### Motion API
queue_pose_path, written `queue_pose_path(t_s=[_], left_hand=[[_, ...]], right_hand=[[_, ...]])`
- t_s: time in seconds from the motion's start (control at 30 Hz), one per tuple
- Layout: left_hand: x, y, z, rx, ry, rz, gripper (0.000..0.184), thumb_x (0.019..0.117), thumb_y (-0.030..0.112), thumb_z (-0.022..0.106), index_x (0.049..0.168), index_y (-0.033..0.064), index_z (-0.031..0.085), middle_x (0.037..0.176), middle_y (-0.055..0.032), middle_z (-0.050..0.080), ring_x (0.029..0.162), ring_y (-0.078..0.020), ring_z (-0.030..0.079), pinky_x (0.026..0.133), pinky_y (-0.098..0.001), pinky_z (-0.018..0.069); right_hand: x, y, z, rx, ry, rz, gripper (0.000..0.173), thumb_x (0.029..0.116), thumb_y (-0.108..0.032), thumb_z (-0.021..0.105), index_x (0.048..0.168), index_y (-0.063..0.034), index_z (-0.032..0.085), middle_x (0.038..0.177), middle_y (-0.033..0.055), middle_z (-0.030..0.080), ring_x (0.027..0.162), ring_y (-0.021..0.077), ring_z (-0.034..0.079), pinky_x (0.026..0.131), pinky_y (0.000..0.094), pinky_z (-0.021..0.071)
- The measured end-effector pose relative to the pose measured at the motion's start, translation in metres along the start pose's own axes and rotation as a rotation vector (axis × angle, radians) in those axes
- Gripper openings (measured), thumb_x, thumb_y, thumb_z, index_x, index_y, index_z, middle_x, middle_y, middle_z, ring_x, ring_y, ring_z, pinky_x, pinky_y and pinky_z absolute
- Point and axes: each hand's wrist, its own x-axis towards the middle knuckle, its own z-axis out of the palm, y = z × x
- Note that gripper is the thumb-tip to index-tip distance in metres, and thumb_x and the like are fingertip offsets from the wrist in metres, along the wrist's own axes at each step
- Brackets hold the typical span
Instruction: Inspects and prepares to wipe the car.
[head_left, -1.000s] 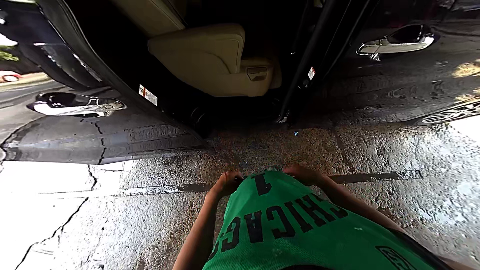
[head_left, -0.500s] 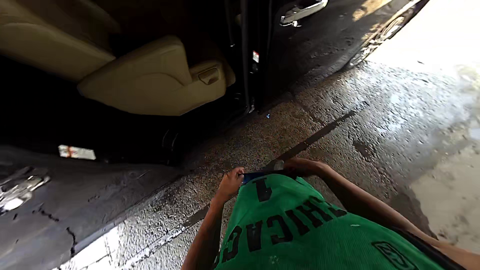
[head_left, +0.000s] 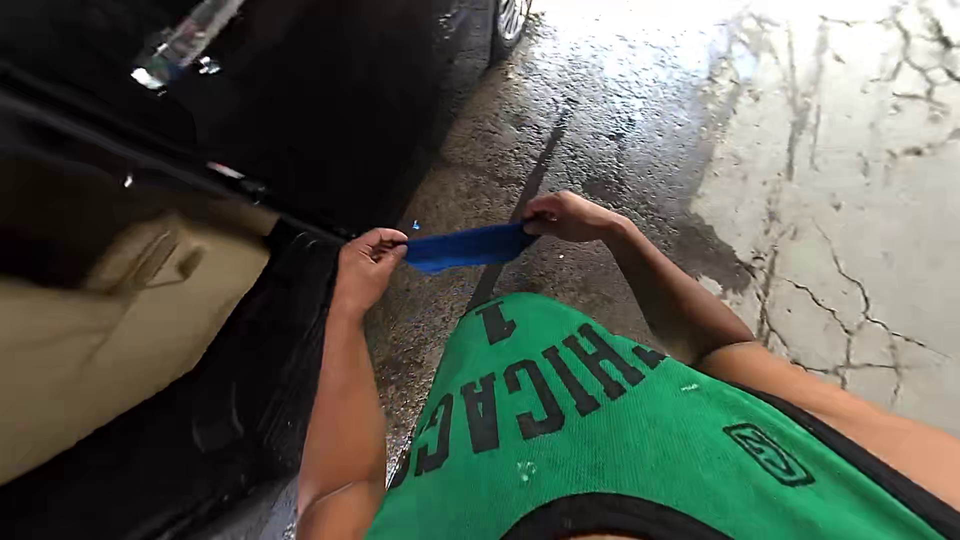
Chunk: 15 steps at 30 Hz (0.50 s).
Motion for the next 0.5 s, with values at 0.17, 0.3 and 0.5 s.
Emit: queue_pose_path(t_s=[0.17, 0.3, 0.5], left_hand=[[0.112, 0.064, 0.039, -0.038, 0.038, 0.176, 0.019, 0.0955, 0.009, 0.07, 0.114, 0.0033, 0.07, 0.105, -0.006, 0.073, 0.091, -0.0079, 0.07, 0.087, -0.0287, 0.0591], [0.2, 0.128, 0.056, -0.153, 0.053, 0.31, 0.02, 0.0915, 0.008, 0.074, 0.111, 0.0023, 0.07, 0.103, -0.0002, 0.073, 0.089, -0.0025, 0.069, 0.085, -0.0236, 0.0593], [0.357, 0.225, 0.112, -0.295, 0.06, 0.386, 0.023, 0.0908, 0.009, 0.075, 0.113, 0.0068, 0.067, 0.093, 0.0045, 0.072, 0.078, -0.0047, 0.068, 0.073, -0.0256, 0.0608]], right_hand=[[-0.024, 0.029, -0.123, 0.027, 0.168, -0.092, 0.016, 0.1007, -0.016, 0.063, 0.108, -0.003, 0.07, 0.092, 0.0073, 0.072, 0.082, 0.0129, 0.069, 0.079, 0.0355, 0.0589], [-0.036, 0.03, -0.237, 0.023, 0.213, -0.193, 0.015, 0.0994, -0.011, 0.063, 0.107, -0.0009, 0.071, 0.095, 0.006, 0.072, 0.085, 0.0097, 0.069, 0.081, 0.0323, 0.0601], [0.021, 0.141, -0.299, 1.25, 0.785, -0.528, 0.056, 0.1071, -0.058, 0.023, 0.133, -0.0225, 0.058, 0.12, -0.0041, 0.073, 0.111, 0.0076, 0.068, 0.097, 0.0332, 0.0578]])
